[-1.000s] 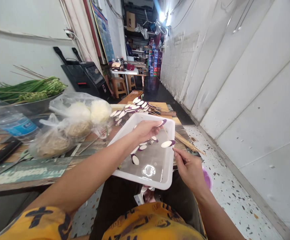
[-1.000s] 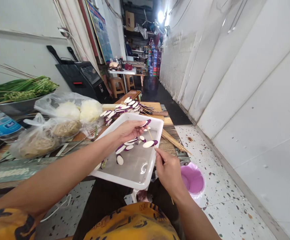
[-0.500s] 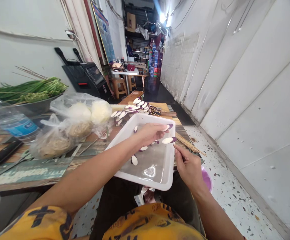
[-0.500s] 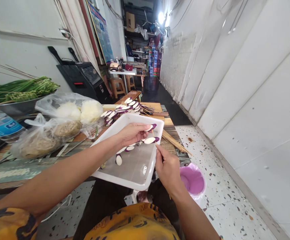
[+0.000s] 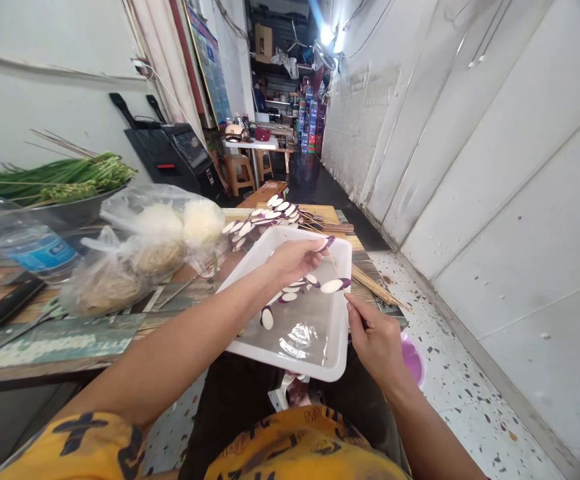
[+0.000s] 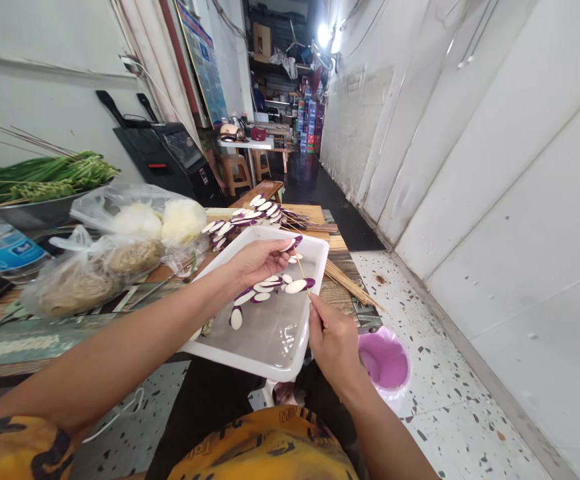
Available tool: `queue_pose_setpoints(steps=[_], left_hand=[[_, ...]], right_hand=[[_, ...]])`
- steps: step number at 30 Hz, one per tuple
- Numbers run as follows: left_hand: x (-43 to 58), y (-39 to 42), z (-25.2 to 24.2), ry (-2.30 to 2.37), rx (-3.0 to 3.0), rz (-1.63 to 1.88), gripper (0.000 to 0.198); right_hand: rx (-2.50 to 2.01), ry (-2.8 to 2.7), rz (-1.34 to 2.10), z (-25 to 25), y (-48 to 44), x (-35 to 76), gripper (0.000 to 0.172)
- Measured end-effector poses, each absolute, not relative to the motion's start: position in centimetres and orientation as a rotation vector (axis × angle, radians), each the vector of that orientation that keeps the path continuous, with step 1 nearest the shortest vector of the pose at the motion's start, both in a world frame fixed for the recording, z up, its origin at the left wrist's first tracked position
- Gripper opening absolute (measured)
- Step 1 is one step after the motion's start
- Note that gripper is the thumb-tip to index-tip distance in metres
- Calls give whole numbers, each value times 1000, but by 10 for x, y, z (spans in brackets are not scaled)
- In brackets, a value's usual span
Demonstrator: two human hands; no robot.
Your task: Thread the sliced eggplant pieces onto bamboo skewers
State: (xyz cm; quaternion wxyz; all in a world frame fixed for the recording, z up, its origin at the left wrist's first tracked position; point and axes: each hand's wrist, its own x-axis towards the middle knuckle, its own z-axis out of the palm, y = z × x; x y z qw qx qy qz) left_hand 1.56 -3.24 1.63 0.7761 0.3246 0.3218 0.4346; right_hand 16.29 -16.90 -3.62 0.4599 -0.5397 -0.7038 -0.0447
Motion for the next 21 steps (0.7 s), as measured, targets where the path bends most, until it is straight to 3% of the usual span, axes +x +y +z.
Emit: queue_pose_setpoints(steps=[21], left_hand=[[17,-36,9,591,858,907,9]], right_hand=[[-1276,-1671,-179,-46,-159,165,29]])
